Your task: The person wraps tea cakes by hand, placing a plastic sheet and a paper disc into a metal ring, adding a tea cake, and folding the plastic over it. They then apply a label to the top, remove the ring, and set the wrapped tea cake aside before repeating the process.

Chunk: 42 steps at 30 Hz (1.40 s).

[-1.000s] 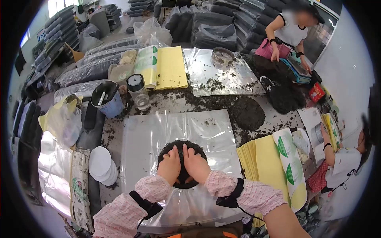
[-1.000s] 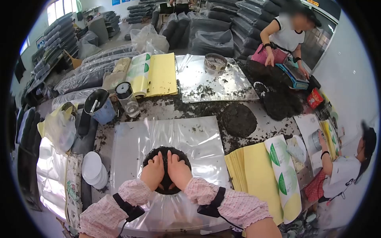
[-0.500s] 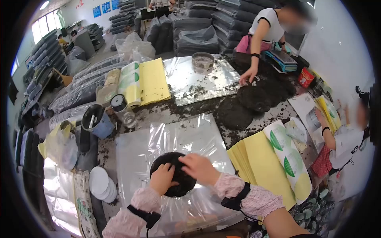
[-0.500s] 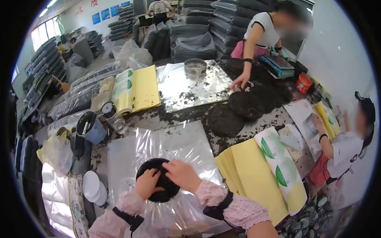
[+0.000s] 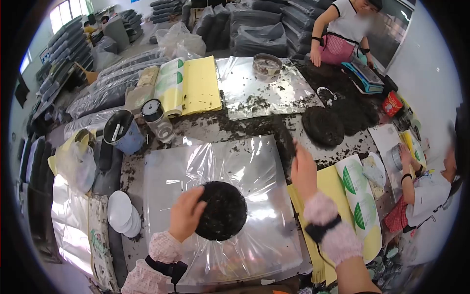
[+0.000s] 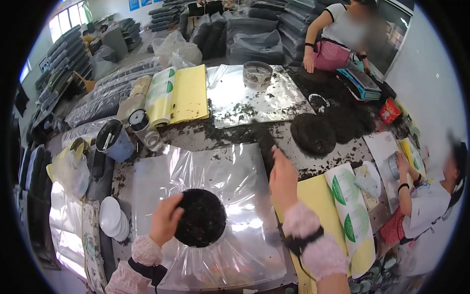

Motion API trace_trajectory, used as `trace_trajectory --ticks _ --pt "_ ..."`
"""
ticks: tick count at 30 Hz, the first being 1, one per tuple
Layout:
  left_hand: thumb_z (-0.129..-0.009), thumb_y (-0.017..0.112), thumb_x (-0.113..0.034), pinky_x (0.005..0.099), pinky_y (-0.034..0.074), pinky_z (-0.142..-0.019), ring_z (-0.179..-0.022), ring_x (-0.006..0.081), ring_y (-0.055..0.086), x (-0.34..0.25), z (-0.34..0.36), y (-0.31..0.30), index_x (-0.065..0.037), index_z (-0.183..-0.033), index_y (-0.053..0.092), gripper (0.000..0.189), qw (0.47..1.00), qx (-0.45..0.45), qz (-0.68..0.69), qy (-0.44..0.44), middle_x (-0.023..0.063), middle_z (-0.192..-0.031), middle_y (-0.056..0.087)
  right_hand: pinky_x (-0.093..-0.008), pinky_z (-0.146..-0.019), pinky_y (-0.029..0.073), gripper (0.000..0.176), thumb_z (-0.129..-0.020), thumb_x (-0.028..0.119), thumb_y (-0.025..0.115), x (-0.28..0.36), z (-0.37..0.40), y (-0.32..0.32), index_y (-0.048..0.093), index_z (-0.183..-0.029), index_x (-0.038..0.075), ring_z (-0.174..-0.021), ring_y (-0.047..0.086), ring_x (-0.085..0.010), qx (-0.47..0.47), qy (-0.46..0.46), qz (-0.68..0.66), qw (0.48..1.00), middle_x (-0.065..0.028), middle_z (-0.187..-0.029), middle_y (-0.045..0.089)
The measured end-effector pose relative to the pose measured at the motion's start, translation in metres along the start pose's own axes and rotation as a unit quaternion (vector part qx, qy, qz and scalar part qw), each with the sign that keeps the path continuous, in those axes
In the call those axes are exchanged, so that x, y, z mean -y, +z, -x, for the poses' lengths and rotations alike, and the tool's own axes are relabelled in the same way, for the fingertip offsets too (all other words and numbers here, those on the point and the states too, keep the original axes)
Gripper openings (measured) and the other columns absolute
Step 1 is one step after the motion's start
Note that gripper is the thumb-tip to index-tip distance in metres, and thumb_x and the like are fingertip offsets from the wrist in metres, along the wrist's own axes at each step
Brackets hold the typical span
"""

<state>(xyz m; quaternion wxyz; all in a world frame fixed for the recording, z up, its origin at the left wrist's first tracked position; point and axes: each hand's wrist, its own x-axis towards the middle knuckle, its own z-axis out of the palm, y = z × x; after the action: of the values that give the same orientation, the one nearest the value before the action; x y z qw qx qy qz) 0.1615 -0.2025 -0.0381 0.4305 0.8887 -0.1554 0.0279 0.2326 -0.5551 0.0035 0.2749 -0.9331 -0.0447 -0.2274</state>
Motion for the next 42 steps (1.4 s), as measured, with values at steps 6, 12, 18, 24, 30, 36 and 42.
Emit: trace_trajectory --ticks 6,12,18,24,30,36,42 --pt "-0.107 0.045 -0.029 0.0378 0.031 -0.117 -0.140 0.0247 0.042 0.033 0.021 0.005 0.001 -0.152 0.037 0.054 0.935 -0.132 0.312 -0.108 0.0138 -0.153 0.043 -0.0487 -0.111 0.042 0.053 -0.084 0.012 0.059 0.087 0.161 0.051 0.056 -0.134 -0.002 -0.131 0.053 -0.0377 0.193 -0.367 -0.070 0.907 -0.0211 -0.138 0.056" --pt "-0.081 0.066 0.006 0.0380 0.040 -0.110 -0.127 0.0309 0.053 0.019 0.021 0.009 -0.001 -0.130 0.057 0.050 0.977 -0.153 0.143 -0.050 0.0157 -0.134 0.055 -0.0524 -0.118 0.029 0.085 -0.084 0.057 0.065 0.129 0.085 0.039 0.047 -0.145 0.001 -0.144 0.035 -0.0421 0.203 -0.289 -0.129 0.927 -0.0258 -0.152 0.040" --pt "-0.076 0.059 0.007 0.0458 0.043 -0.100 -0.111 0.0373 0.054 0.014 0.012 0.027 -0.002 -0.103 0.063 0.028 0.989 -0.115 -0.089 0.031 0.0157 -0.113 0.058 -0.0618 -0.120 0.009 0.096 -0.086 0.076 0.050 0.122 0.097 0.096 0.039 -0.153 0.008 -0.151 0.017 -0.0431 0.305 -0.291 0.026 0.907 -0.0260 -0.159 0.027" --pt "-0.085 0.055 -0.011 0.0529 0.022 -0.119 -0.145 0.0359 0.033 -0.003 -0.005 0.028 -0.002 -0.145 0.045 0.061 0.924 -0.051 -0.374 0.052 0.0184 -0.150 0.043 -0.0636 -0.120 0.008 0.102 -0.085 0.076 0.053 0.112 0.106 0.118 0.033 -0.152 0.002 -0.149 0.018 -0.0461 0.379 -0.232 0.011 0.896 -0.0279 -0.158 0.028" --pt "-0.082 0.060 -0.012 0.0536 0.016 -0.122 -0.150 0.0372 0.024 0.019 -0.014 0.037 0.001 -0.154 0.028 0.080 0.939 0.010 -0.343 -0.013 0.0240 -0.156 0.034 -0.0666 -0.118 0.010 0.100 -0.081 0.062 0.068 0.115 0.109 0.132 0.034 -0.152 0.001 -0.145 0.025 -0.0491 0.359 -0.245 0.066 0.898 -0.0274 -0.151 0.037" --pt "-0.082 0.074 -0.016 0.0485 0.042 -0.098 -0.104 0.0382 0.056 0.106 -0.015 -0.023 0.001 -0.118 0.059 0.043 0.966 -0.116 -0.178 -0.144 0.0184 -0.120 0.058 -0.0655 -0.118 0.014 0.100 -0.080 0.062 0.070 0.116 0.118 0.128 0.032 -0.155 0.006 -0.147 0.023 -0.0465 0.358 -0.230 0.061 0.903 -0.0256 -0.155 0.034" --pt "-0.076 0.083 -0.018 0.0466 0.044 -0.102 -0.112 0.0371 0.059 0.123 0.054 -0.099 -0.002 -0.118 0.063 0.049 0.988 -0.132 -0.034 -0.076 0.0182 -0.123 0.062 -0.0660 -0.117 0.012 0.101 -0.079 0.063 0.070 0.114 0.128 0.119 0.032 -0.154 0.007 -0.147 0.023 -0.0459 0.342 -0.250 0.074 0.903 -0.0257 -0.154 0.034"
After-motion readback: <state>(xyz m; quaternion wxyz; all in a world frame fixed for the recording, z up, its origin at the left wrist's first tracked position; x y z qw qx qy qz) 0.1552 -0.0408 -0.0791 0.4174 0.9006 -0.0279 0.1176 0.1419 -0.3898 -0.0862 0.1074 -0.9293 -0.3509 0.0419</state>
